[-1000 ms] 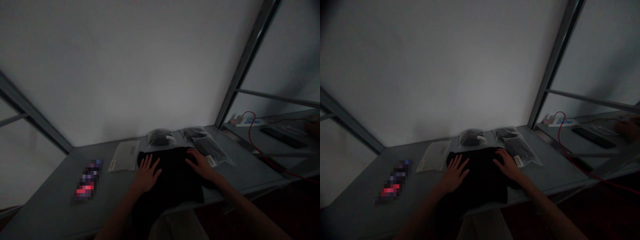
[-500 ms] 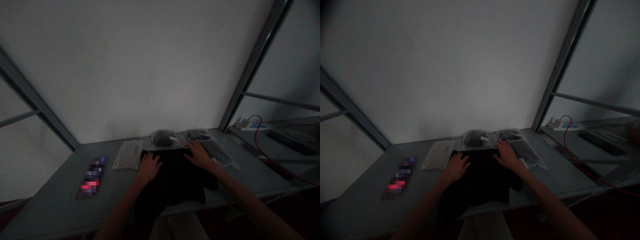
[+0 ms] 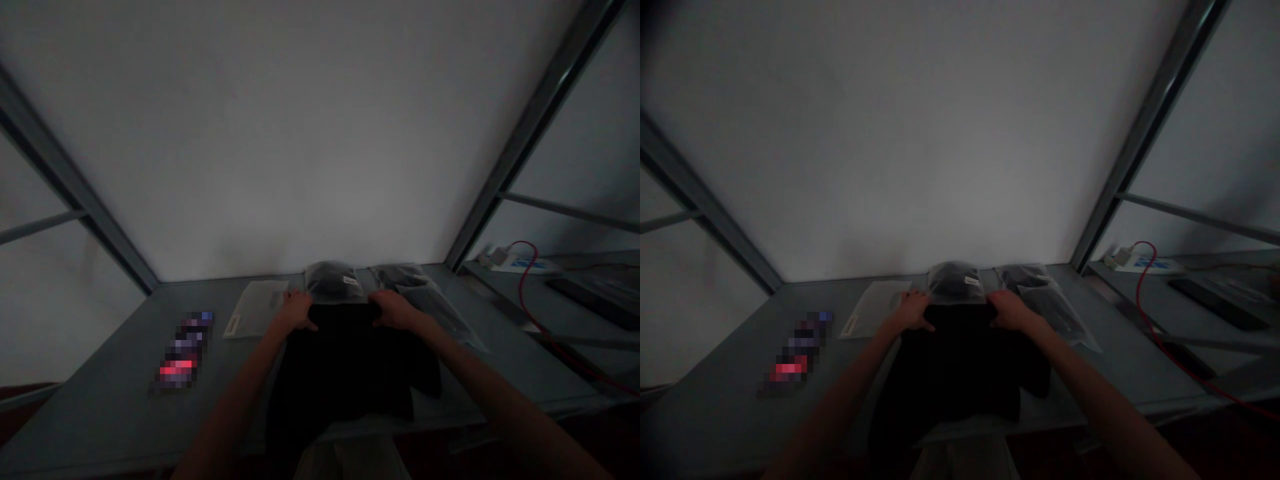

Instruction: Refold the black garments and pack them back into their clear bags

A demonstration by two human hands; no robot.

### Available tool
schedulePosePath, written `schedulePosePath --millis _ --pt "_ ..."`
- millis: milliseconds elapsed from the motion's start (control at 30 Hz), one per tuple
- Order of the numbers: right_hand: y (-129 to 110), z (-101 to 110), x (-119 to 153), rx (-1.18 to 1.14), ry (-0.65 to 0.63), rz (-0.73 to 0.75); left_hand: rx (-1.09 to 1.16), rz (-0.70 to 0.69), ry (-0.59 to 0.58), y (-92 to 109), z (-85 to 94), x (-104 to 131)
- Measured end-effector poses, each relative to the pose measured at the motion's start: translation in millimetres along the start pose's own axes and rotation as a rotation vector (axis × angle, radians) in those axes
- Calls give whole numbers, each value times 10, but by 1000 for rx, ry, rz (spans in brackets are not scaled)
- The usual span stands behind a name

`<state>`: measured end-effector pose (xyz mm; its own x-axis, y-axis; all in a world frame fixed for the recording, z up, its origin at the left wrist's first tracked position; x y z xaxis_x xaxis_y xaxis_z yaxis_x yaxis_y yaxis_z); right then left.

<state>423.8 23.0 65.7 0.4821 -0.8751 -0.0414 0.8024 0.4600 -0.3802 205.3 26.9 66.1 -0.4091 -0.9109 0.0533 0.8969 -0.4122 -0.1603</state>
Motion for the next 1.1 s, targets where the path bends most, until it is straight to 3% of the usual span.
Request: schedulePosePath --millis 100,167,300,433,667,833,967,1100 --pt "-221 -5 194 228 53 137 -51 -51 105 205 157 256" --pt "-312 -84 350 345 54 216 -141 -87 240 372 218 478" --pt "-268 -211 556 358 53 203 -220 -23 228 502 16 764" --pt "-195 -210 611 348 67 178 -252 -38 163 499 -103 827" --pt "-62 -172 699 344 95 30 -255 -31 95 356 -118 945" --pt "-73 -204 837 295 73 28 -270 -63 84 364 -132 1090" --pt "-231 -143 1005 267 104 4 -213 -36 72 324 -232 1272" --pt "-623 -59 1072 151 250 62 -127 53 106 262 -189 1483"
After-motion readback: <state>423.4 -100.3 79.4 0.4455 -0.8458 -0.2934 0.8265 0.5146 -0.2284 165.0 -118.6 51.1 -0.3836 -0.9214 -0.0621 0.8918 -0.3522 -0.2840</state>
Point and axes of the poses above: each hand's wrist, its own x-axis away from the middle knuckle, its own z-axis out of the back of the hand, y = z × x, the point moved 8 cm from there along -x, towards the middle knuckle, and after that the axes turned 10 degrees about -x, right-handed, at the moved point
